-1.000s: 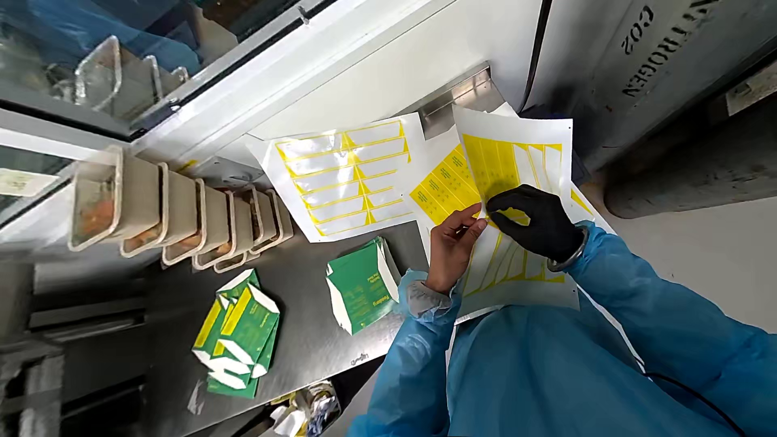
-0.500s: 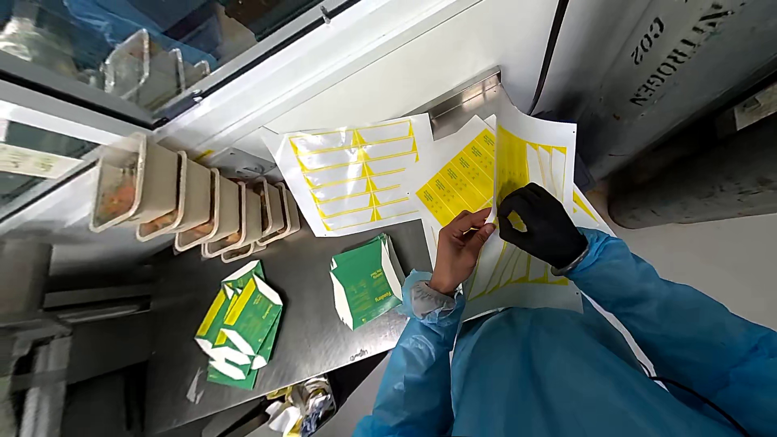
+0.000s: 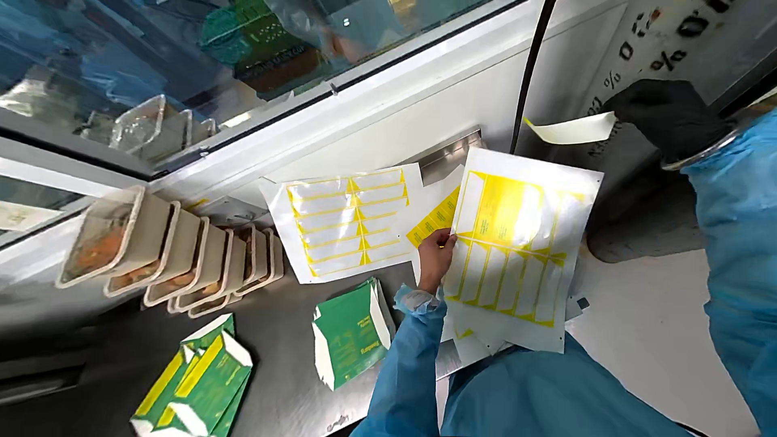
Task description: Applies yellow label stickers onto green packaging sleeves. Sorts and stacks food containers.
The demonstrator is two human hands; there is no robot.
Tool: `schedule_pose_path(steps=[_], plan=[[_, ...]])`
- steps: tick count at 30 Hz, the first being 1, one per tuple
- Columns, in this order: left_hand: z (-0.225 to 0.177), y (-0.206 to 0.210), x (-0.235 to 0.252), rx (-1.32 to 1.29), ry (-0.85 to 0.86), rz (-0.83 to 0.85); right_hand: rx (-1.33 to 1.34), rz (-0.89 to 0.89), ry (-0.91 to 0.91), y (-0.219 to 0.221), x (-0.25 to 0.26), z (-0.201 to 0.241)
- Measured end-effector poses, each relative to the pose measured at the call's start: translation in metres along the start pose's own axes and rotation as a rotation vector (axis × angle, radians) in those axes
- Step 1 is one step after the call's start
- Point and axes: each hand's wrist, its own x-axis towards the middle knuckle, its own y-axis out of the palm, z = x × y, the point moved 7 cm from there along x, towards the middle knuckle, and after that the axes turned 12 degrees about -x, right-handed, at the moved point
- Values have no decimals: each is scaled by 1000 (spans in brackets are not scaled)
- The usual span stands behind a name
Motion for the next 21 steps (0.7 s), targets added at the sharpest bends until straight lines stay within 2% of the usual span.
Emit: schedule_pose_path(steps=[3, 5, 6, 9, 11, 13, 15, 17, 19, 21], plan=[[4, -1, 11, 224, 100, -147, -50, -24, 1, 1, -29, 14], [-22, 7, -8, 153, 226, -159, -102, -14, -2, 28, -63, 27], [-40, 17, -29, 25, 251, -72, -123, -11, 17, 49, -84, 37], [-69, 46, -104, -426, 171, 255, -100, 40, 38, 138, -157, 80], [-59, 43, -132, -588, 120, 288, -49, 101, -4, 201, -197, 116], [-32, 15, -149, -623, 54, 163, -9, 195, -55, 249, -227, 156], [2, -24, -165, -712, -12, 24, 30, 257, -130, 278, -244, 189], [29, -66, -180, -848, -38, -54, 1, 208, -164, 292, -252, 209], [46, -103, -198, -901, -40, -115, -108, 118, -57, 301, -257, 214], [52, -131, -213, -904, -22, -137, -210, 121, 56, 311, -253, 216]])
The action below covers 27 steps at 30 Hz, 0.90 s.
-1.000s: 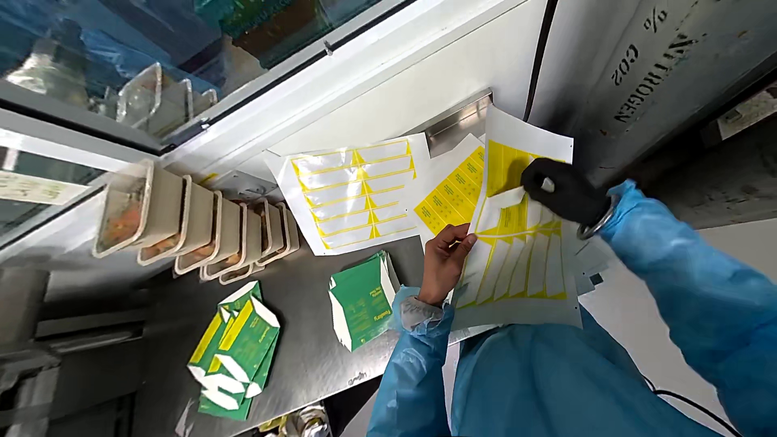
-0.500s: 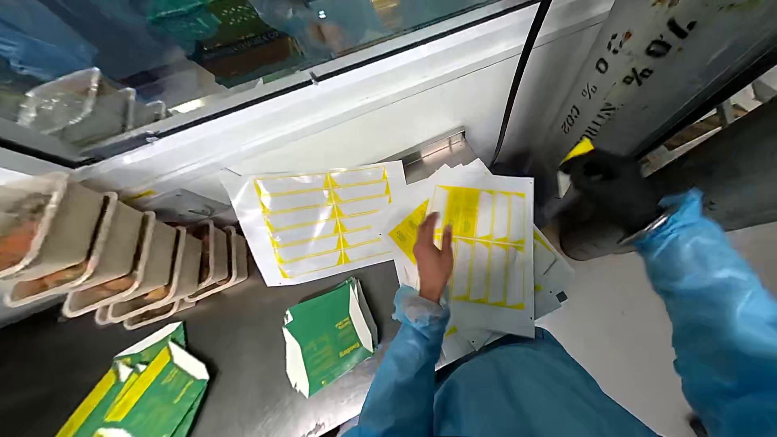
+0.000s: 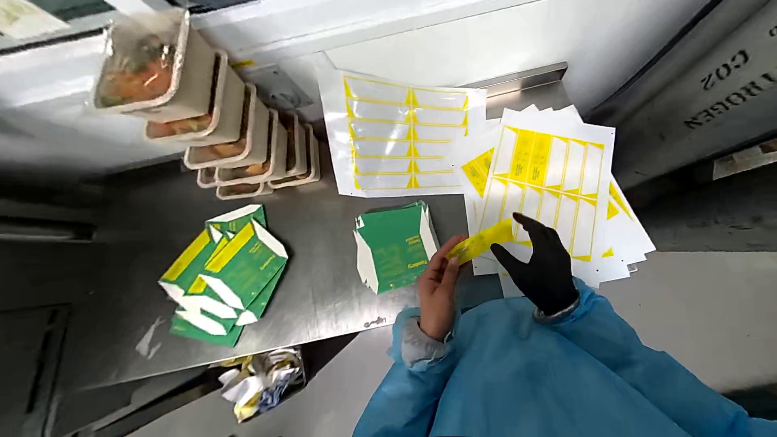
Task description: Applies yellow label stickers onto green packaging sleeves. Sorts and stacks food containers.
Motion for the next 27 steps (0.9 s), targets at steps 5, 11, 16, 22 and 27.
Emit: schedule_pose_path(steps=[5, 11, 16, 22, 27], plan=[[-28, -40, -14, -64, 24, -50, 98, 93, 71, 30, 5, 23], [-42, -83, -12, -52, 101, -89, 134, -8, -54, 34, -4, 80], [-54, -121, -10, 72, 147, -258, 130, -85, -204, 29, -14, 135], [-65, -150, 1, -23, 62, -295, 124, -57, -203, 42, -1, 151], [-67, -168, 15, -58, 68, -306, 185, 53, -67, 64, 14, 148]])
